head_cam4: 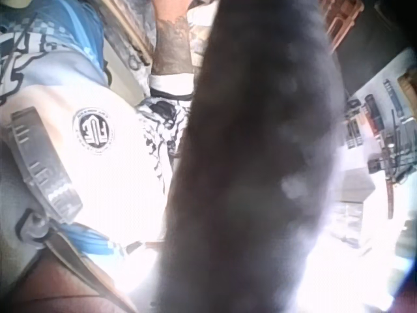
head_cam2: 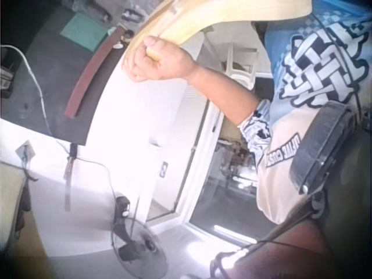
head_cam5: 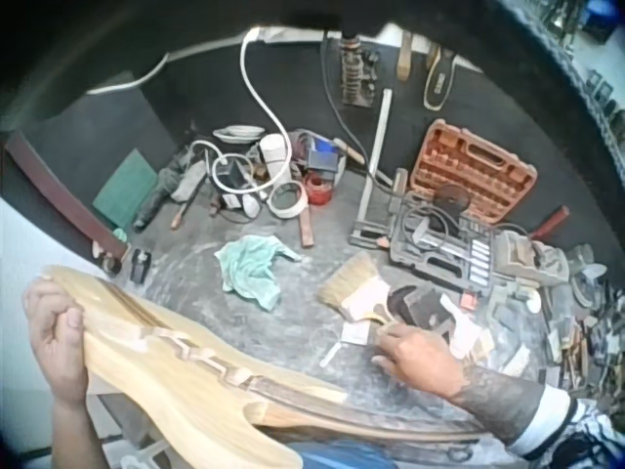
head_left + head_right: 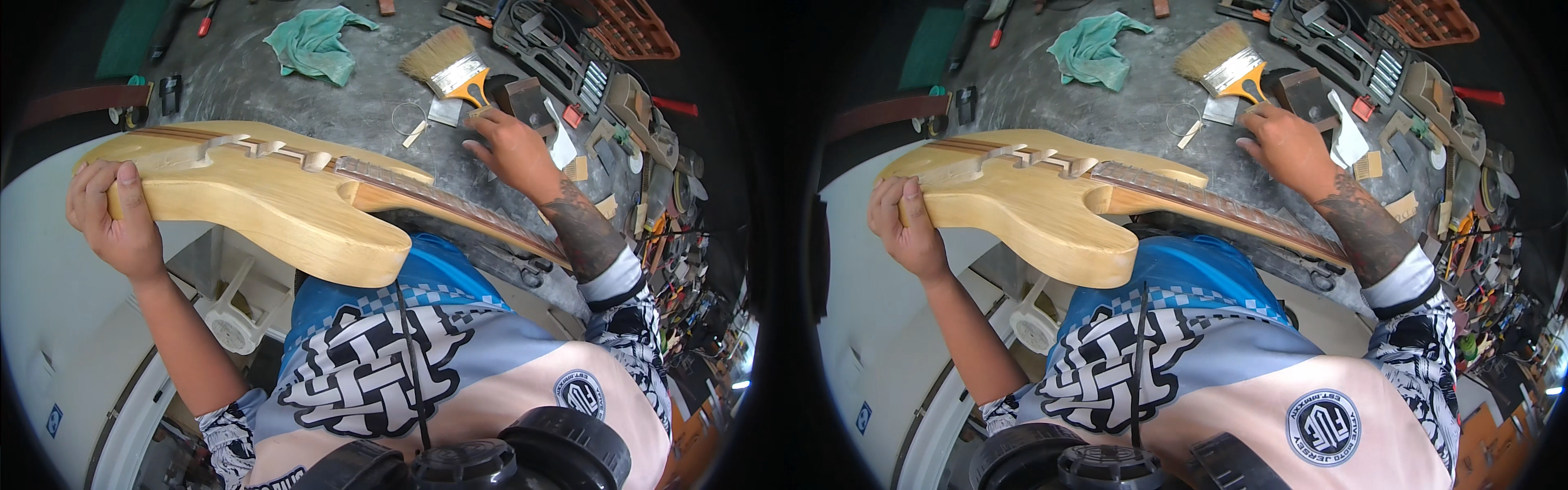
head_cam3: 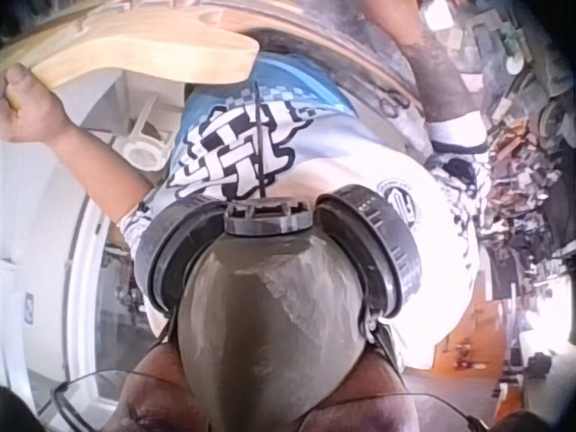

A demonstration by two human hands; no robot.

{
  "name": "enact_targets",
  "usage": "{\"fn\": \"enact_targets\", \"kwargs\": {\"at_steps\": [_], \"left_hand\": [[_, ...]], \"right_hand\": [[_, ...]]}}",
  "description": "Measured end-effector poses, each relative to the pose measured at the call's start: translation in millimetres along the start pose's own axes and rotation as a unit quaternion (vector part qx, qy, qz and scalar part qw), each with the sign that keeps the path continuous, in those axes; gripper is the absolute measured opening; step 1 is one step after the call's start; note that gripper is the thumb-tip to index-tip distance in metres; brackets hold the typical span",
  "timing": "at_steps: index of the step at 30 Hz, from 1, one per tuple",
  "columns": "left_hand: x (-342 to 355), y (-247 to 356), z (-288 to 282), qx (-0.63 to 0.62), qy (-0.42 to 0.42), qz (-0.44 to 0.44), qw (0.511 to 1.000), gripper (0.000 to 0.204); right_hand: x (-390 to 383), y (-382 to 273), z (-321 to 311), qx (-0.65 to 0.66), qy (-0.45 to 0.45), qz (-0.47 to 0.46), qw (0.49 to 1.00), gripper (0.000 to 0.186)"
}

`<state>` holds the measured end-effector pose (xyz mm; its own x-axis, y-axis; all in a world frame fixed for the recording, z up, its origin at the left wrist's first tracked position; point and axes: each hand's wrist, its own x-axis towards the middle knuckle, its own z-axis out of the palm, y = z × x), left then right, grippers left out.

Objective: The person sands the body of a wooden guitar using a sanding block. They focus on smoothing the edges and contours of the instrument, moving the block along the curves and flat surfaces.

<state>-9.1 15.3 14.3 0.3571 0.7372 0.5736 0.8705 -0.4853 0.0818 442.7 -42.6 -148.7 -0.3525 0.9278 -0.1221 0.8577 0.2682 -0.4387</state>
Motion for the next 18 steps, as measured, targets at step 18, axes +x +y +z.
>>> {"fn": "enact_targets", "kwargs": {"at_steps": [18], "left_hand": [[2.8,2.4,9.9,-0.036,0.075,-0.002,0.997,0.011]], "right_hand": [[1.3,-26.9,-11.7,0.222,0.198,0.082,0.951,0.014]]}}
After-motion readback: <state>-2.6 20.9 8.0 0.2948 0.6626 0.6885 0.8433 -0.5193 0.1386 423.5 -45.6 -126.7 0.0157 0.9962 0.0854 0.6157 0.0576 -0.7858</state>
